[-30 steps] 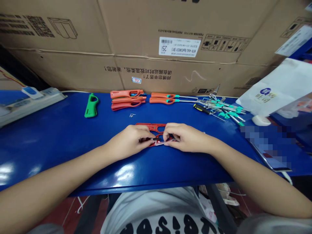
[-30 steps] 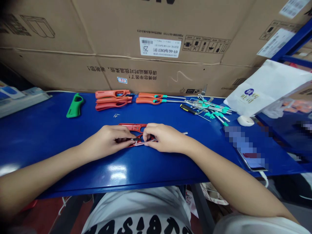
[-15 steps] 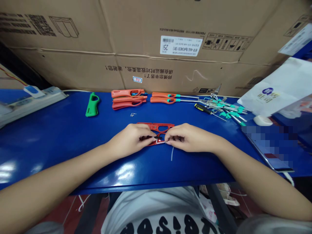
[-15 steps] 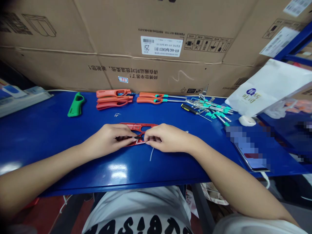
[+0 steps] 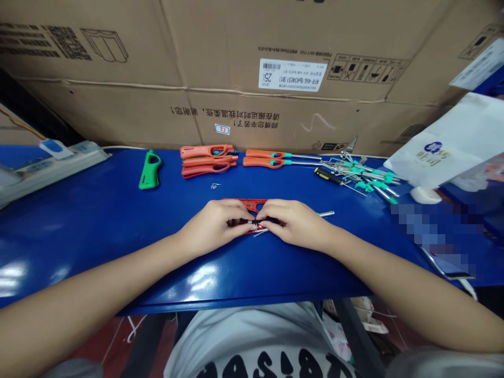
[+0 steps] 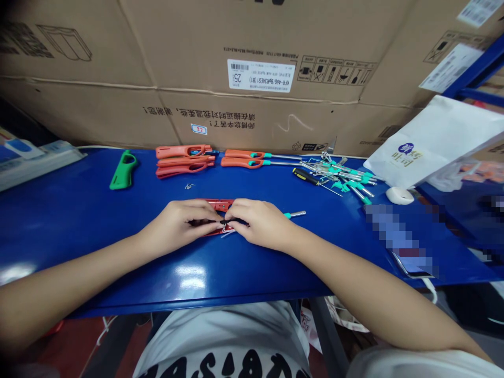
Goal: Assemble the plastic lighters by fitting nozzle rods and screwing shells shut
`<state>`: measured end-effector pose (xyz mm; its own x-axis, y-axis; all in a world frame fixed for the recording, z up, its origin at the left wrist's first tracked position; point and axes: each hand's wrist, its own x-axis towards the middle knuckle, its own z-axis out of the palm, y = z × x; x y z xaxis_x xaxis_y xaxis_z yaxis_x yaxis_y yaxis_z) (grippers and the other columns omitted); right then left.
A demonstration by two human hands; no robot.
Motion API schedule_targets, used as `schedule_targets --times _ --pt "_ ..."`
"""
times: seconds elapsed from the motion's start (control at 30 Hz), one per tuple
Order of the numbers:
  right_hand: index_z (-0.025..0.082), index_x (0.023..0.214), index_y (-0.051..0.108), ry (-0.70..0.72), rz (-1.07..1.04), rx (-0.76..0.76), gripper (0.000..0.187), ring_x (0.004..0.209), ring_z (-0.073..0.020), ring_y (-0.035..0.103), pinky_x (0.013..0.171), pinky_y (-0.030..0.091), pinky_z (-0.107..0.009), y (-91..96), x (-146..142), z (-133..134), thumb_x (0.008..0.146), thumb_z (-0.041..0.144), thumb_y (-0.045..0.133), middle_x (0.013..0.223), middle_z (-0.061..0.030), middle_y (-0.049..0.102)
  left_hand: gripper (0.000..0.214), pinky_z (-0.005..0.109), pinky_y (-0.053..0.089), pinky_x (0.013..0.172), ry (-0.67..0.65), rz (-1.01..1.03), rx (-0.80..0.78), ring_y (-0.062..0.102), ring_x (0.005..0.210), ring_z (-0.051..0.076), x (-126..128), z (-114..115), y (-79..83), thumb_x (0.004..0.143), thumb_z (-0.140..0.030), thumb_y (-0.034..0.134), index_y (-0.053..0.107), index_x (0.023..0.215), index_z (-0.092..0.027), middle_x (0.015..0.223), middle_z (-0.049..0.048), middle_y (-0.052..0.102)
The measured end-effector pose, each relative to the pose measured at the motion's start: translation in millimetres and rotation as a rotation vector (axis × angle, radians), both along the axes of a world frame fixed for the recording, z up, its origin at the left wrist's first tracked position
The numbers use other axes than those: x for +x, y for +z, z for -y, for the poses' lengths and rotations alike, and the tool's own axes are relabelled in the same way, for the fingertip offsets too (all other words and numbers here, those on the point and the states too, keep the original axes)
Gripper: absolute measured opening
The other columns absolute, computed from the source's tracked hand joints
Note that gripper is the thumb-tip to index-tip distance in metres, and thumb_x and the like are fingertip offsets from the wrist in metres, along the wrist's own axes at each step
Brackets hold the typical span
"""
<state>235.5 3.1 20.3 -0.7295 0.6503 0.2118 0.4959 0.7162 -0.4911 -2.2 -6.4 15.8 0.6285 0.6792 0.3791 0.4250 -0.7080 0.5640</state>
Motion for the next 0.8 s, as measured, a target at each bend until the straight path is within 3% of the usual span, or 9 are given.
schedule_targets --times 0.23,0.43,0.6,0.8 --pt "0.019 0.115 0.071 0.028 0.078 0.056 0.023 0.1 -0.0209 0.068 0.086 0.051 -0.032 1.8 4.9 -0.2 0.101 0.018 0.052 0.114 -0.0093 0.073 0.017 0.022 0.053 0.068 0.0 -0.049 -0.025 0.066 0.076 0.014 -1.2 2.3 3.3 0.088 -0.024 0.077 0.076 0.104 -0.017 0.089 0.0024 0.073" --pt "0.022 0.12 0.074 0.027 0.166 0.167 0.03 0.089 -0.0177 0.068 0.072 0.047 -0.028 1.7 8.5 -2.2 0.101 0.018 0.052 0.116 -0.0078 0.072 0.037 0.019 0.051 0.06 0.046 -0.001 -0.096 0.062 0.063 0.01 -2.0 1.0 -2.0 0.084 -0.022 0.081 0.07 0.119 -0.018 0.086 -0.001 0.072" --pt "0.027 0.12 0.076 0.06 0.231 0.281 0.032 0.08 -0.0148 0.065 0.062 0.039 -0.026 1.9 8.5 -3.3 0.099 0.017 0.054 0.112 -0.0043 0.074 0.037 0.019 0.052 0.061 0.049 0.013 -0.153 0.064 0.064 0.009 0.9 1.6 -2.6 0.083 -0.023 0.082 0.071 0.118 -0.018 0.087 -0.0014 0.074" --pt "0.019 0.125 0.071 0.118 0.445 0.411 0.036 0.073 -0.0157 0.063 0.054 0.032 -0.028 3.2 3.2 1.9 0.094 0.01 0.055 0.112 -0.0087 0.074 0.034 0.019 0.05 0.06 0.037 -0.015 -0.159 0.063 0.062 0.01 2.9 2.9 0.2 0.085 -0.021 0.08 0.071 0.116 -0.018 0.084 -0.002 0.074"
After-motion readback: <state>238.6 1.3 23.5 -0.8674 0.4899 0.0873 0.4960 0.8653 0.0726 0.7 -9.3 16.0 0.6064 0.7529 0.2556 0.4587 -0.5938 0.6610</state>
